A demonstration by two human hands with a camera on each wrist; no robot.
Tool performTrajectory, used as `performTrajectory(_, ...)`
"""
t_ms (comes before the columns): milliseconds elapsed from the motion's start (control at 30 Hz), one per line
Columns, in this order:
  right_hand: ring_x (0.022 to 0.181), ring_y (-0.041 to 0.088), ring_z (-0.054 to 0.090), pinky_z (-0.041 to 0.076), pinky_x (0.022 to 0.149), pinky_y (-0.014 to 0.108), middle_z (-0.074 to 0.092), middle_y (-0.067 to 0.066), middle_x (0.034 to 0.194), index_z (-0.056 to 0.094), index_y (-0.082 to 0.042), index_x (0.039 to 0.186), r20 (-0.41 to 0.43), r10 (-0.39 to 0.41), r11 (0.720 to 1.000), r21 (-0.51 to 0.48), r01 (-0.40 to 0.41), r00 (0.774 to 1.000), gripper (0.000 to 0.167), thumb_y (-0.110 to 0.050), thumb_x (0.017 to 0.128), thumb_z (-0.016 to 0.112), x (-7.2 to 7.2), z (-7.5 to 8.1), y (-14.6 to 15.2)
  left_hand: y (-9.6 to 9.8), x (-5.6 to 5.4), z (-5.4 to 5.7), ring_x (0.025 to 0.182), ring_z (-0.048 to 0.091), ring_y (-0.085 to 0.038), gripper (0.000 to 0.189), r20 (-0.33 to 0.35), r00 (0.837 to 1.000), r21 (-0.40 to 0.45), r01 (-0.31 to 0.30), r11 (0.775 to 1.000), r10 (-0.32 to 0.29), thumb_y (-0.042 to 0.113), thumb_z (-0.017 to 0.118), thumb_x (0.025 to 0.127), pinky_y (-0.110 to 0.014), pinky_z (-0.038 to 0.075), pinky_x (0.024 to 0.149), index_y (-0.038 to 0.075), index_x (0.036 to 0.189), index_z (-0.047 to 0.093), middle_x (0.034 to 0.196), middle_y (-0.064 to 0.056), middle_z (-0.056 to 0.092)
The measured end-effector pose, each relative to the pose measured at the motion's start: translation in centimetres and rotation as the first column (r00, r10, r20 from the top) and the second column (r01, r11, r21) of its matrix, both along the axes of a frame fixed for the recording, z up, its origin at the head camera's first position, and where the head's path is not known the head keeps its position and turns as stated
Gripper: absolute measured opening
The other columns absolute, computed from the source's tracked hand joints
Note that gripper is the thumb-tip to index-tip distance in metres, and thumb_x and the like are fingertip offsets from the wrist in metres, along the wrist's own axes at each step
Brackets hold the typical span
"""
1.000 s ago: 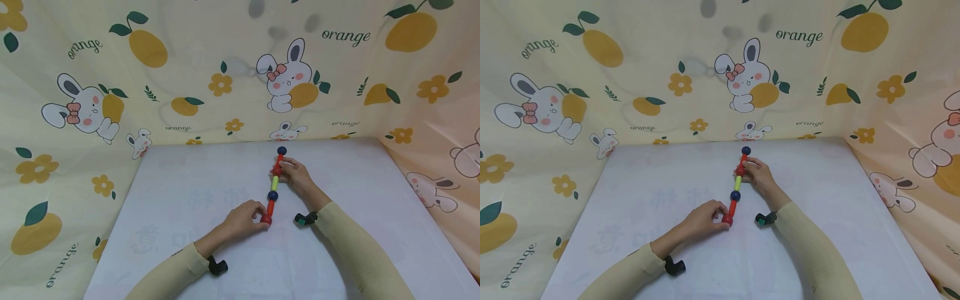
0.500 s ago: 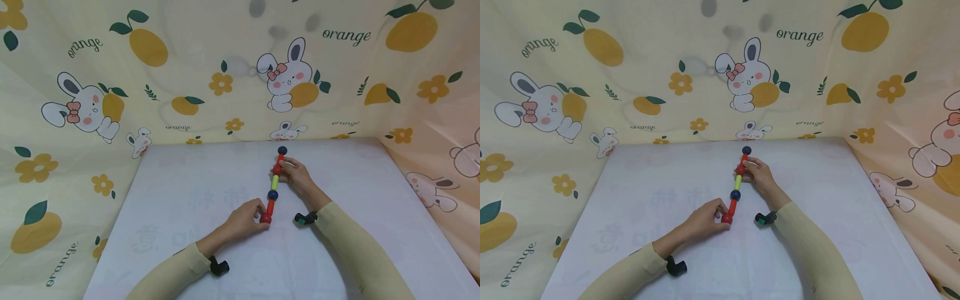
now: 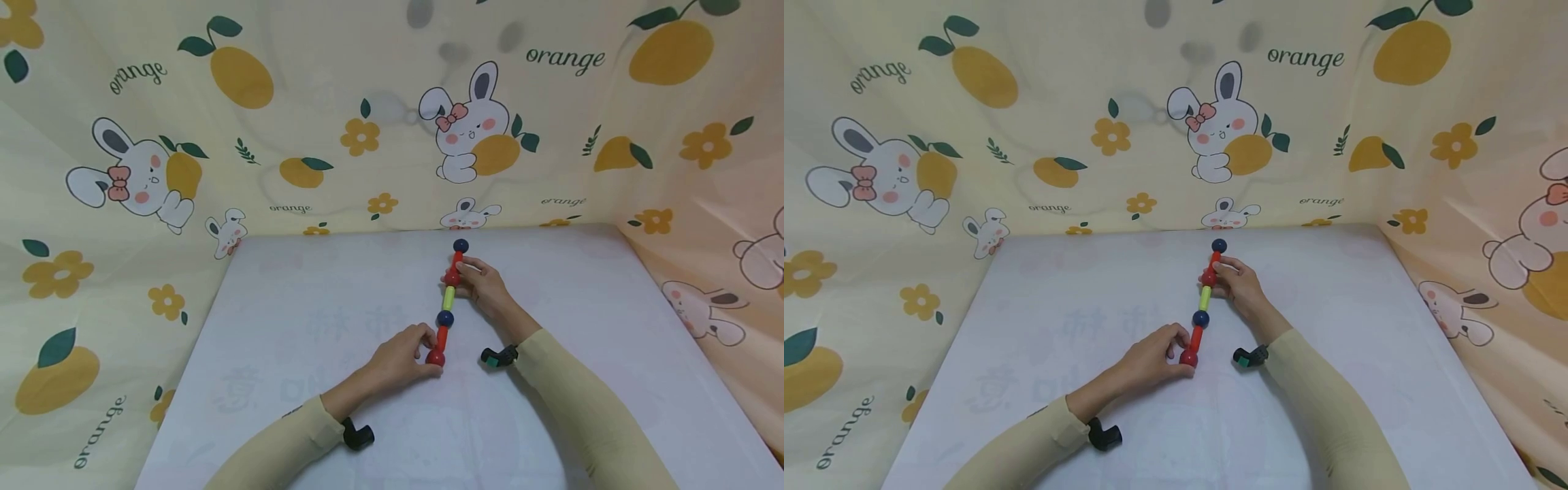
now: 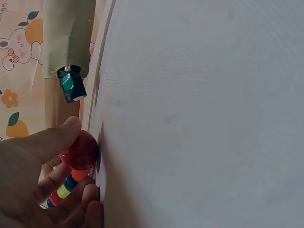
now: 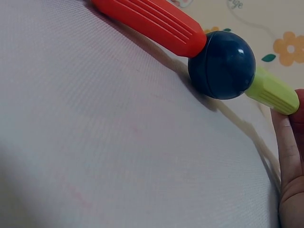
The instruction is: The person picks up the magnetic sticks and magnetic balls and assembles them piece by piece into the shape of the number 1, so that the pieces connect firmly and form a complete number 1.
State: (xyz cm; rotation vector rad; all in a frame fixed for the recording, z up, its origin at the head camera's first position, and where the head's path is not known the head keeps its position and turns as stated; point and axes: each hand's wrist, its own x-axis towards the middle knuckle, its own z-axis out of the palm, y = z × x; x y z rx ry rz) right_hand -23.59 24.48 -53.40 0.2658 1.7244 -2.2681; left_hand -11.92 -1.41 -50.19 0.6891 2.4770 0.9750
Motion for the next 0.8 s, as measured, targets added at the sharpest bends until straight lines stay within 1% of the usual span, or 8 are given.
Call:
performTrajectory(67, 0.104, 0.020, 0.079, 0.062, 0.087, 0.032, 0.070, 0.020, 0.135, 0.046, -0.006, 0.157, -0.004, -0.002, 1.000, -0.005, 0.002, 1.000, 0.057, -0.028, 0.109, 0.066, 0.0, 0.0, -0.1, 0.0, 0.0, 0.0, 0.092, 0.057, -0.012, 0.048, -0.003, 1.000, 0.000, 0.012, 1.000, -0.012, 0.035, 0.089, 0.091, -0.023, 0.048, 0.068, 0.027, 0.129, 0.062, 0.118, 0.006, 0.064)
performTrajectory(133, 0.104, 0.021, 0.079, 0.062, 0.088, 0.032, 0.070, 0.019, 0.133, 0.046, -0.005, 0.158, -0.009, -0.002, 1.000, -0.007, 0.002, 1.000, 0.057, -0.027, 0.109, 0.066, 0.0, 0.0, -0.1, 0.0, 0.0, 0.0, 0.093, 0.056, -0.011, 0.052, -0.005, 1.000, 0.002, 0.028, 1.000, -0.028, 0.035, 0.088, 0.092, -0.023, 0.049, 0.070, 0.030, 0.137, 0.063, 0.124, 0.005, 0.062)
performTrajectory(167, 0.104, 0.021, 0.079, 0.062, 0.088, 0.032, 0.069, 0.019, 0.134, 0.046, -0.005, 0.158, -0.011, -0.002, 1.000, -0.008, 0.001, 1.000, 0.058, -0.027, 0.109, 0.067, 0.0, -0.1, -0.1, -0.1, 0.0, 0.1, 0.094, 0.056, -0.010, 0.054, -0.012, 0.999, 0.002, 0.039, 0.999, -0.039, 0.035, 0.088, 0.092, -0.023, 0.049, 0.070, 0.031, 0.141, 0.063, 0.126, 0.005, 0.061)
performTrajectory(267, 0.105, 0.022, 0.080, 0.062, 0.089, 0.033, 0.061, 0.029, 0.144, 0.045, -0.004, 0.159, -0.021, 0.002, 1.000, -0.010, -0.003, 1.000, 0.060, -0.027, 0.108, 0.067, 0.0, -0.2, -0.1, -0.1, 0.0, 0.0, 0.097, 0.057, -0.008, 0.058, -0.015, 0.998, 0.001, 0.062, 0.998, -0.062, 0.035, 0.086, 0.094, -0.022, 0.050, 0.075, 0.034, 0.148, 0.063, 0.133, 0.004, 0.058)
performTrajectory(433, 0.105, 0.022, 0.080, 0.062, 0.089, 0.034, 0.058, 0.032, 0.148, 0.044, -0.003, 0.159, -0.020, 0.004, 1.000, -0.010, -0.004, 1.000, 0.061, -0.027, 0.108, 0.067, 0.0, -0.2, 0.0, -0.1, -0.4, -0.2, 0.100, 0.058, -0.007, 0.061, -0.006, 0.994, -0.001, 0.105, 0.994, -0.105, 0.035, 0.085, 0.095, -0.021, 0.051, 0.080, 0.034, 0.151, 0.061, 0.149, 0.003, 0.055)
performTrajectory(567, 0.104, 0.022, 0.080, 0.062, 0.089, 0.035, 0.059, 0.029, 0.147, 0.045, -0.004, 0.158, -0.009, -0.003, 1.000, -0.009, 0.003, 1.000, 0.058, -0.026, 0.109, 0.066, -0.1, -0.2, -0.1, -0.1, -0.8, -0.4, 0.102, 0.058, -0.007, 0.064, 0.031, 0.991, 0.008, 0.126, 0.992, -0.126, 0.035, 0.084, 0.095, -0.021, 0.052, 0.082, 0.035, 0.154, 0.059, 0.158, 0.003, 0.051)
performTrajectory(700, 0.105, 0.022, 0.079, 0.062, 0.089, 0.035, 0.058, 0.029, 0.149, 0.046, -0.005, 0.158, -0.002, -0.008, 1.000, -0.013, 0.008, 1.000, 0.058, -0.027, 0.108, 0.067, -0.1, -0.2, -0.1, -0.2, -1.1, -0.7, 0.102, 0.057, -0.007, 0.066, 0.068, 0.990, 0.042, 0.124, 0.991, -0.126, 0.034, 0.085, 0.095, -0.021, 0.053, 0.083, 0.035, 0.154, 0.057, 0.160, 0.003, 0.050)
performTrajectory(800, 0.105, 0.022, 0.079, 0.062, 0.089, 0.035, 0.056, 0.031, 0.150, 0.046, -0.004, 0.158, -0.005, -0.008, 1.000, -0.018, 0.008, 1.000, 0.059, -0.027, 0.108, 0.067, -0.1, -0.1, -0.1, -0.3, -1.2, -1.0, 0.102, 0.057, -0.007, 0.067, 0.078, 0.989, 0.057, 0.120, 0.991, -0.124, 0.032, 0.087, 0.094, -0.021, 0.053, 0.082, 0.036, 0.154, 0.058, 0.158, 0.003, 0.050)
